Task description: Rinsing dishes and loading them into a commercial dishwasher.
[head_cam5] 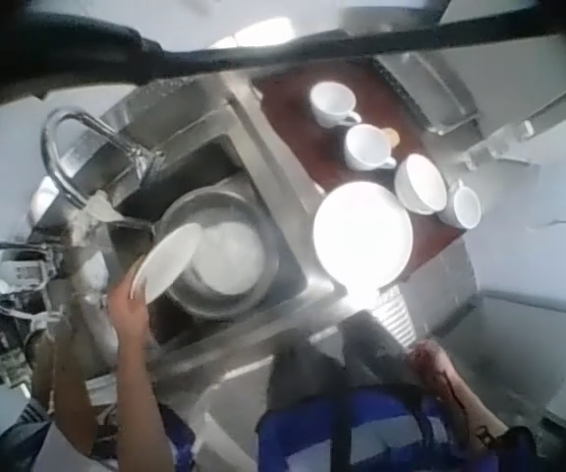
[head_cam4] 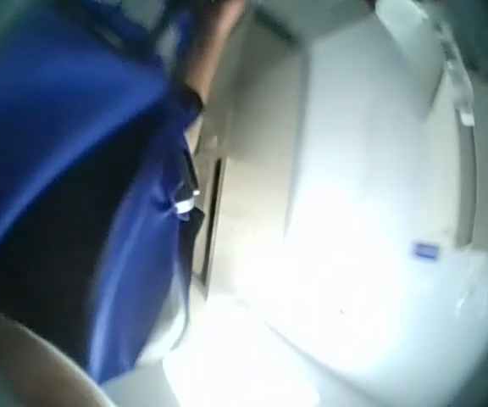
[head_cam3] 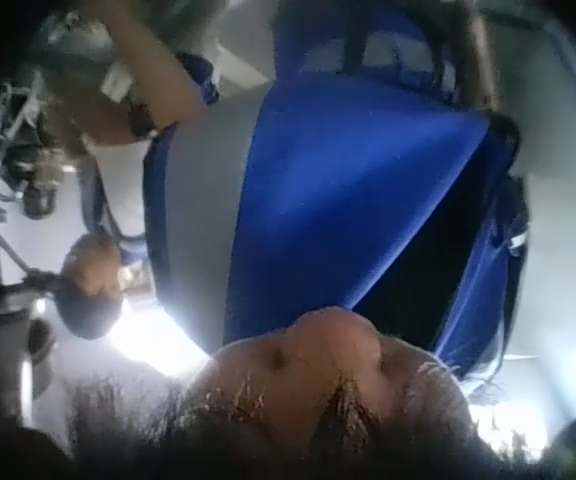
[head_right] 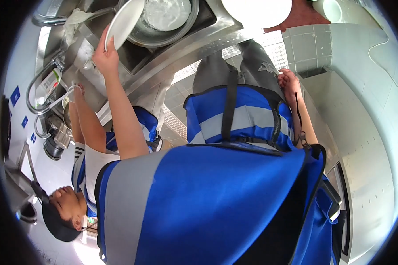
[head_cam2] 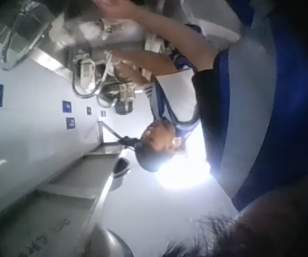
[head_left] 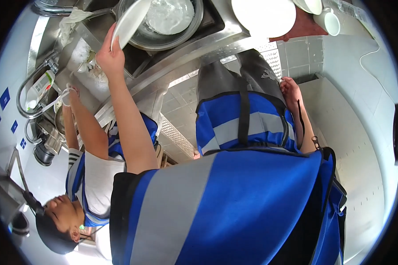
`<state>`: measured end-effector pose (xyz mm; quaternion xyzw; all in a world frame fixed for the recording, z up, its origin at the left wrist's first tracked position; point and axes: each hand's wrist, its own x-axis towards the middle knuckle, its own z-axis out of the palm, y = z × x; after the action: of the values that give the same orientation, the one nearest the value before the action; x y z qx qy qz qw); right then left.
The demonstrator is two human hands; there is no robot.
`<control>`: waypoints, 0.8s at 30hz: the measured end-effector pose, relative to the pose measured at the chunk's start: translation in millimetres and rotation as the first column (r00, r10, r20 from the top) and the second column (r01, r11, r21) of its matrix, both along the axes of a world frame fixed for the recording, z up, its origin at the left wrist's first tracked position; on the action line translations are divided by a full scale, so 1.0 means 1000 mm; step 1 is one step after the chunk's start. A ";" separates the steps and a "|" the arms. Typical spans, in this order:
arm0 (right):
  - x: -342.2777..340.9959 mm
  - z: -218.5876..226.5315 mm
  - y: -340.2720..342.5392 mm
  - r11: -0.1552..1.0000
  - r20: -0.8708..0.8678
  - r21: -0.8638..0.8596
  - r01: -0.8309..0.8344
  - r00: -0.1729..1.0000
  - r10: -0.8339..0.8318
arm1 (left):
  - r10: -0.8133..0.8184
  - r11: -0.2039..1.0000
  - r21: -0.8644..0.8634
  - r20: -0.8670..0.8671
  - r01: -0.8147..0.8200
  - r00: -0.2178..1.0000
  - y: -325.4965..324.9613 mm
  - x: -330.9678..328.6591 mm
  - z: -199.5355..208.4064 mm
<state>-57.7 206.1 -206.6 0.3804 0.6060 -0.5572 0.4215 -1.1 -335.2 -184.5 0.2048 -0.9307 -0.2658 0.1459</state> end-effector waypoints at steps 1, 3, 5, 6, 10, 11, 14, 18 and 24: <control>-0.004 0.002 0.002 0.999 -0.005 -0.033 0.007 1.000 -0.008 | 0.180 0.982 0.058 0.018 -0.181 0.984 -0.001 0.009 -0.005; -0.009 0.005 0.002 0.997 -0.008 -0.069 0.021 1.000 -0.022 | 0.356 0.928 0.110 0.022 -0.356 0.934 0.003 0.021 -0.010; -0.012 0.003 0.009 0.991 0.016 -0.128 0.039 0.999 -0.037 | 0.643 0.670 0.470 0.018 -0.574 0.765 0.011 0.030 -0.009; -0.016 0.004 0.012 0.990 0.000 -0.137 0.031 1.000 -0.031 | 0.648 0.671 0.474 0.000 -0.571 0.762 0.016 0.034 -0.010; -0.017 0.005 0.014 0.981 0.016 -0.187 0.052 0.999 -0.050 | 0.814 0.224 0.891 0.051 -0.395 0.578 0.044 0.035 0.009; -0.018 0.006 0.017 0.978 0.008 -0.203 0.048 0.999 -0.047 | 0.790 0.172 0.929 0.068 -0.326 0.610 0.058 0.032 0.015; -0.023 0.007 0.021 0.977 -0.016 -0.214 0.011 1.000 -0.015 | 0.727 0.064 0.974 0.104 -0.217 0.679 0.094 0.016 0.022; -0.035 0.012 0.026 0.978 -0.068 -0.203 -0.057 0.997 0.044 | 0.649 -0.056 0.984 0.165 -0.170 0.742 0.149 -0.018 0.024; -0.031 0.020 0.028 0.980 -0.113 -0.191 -0.057 0.993 0.036 | 0.518 -0.092 0.976 0.215 -0.196 0.828 0.185 -0.048 -0.003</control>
<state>-88.7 234.2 -186.3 0.2924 0.5794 -0.6236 0.4358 -49.3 -149.9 -187.0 0.4558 -0.3625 -0.8015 0.1361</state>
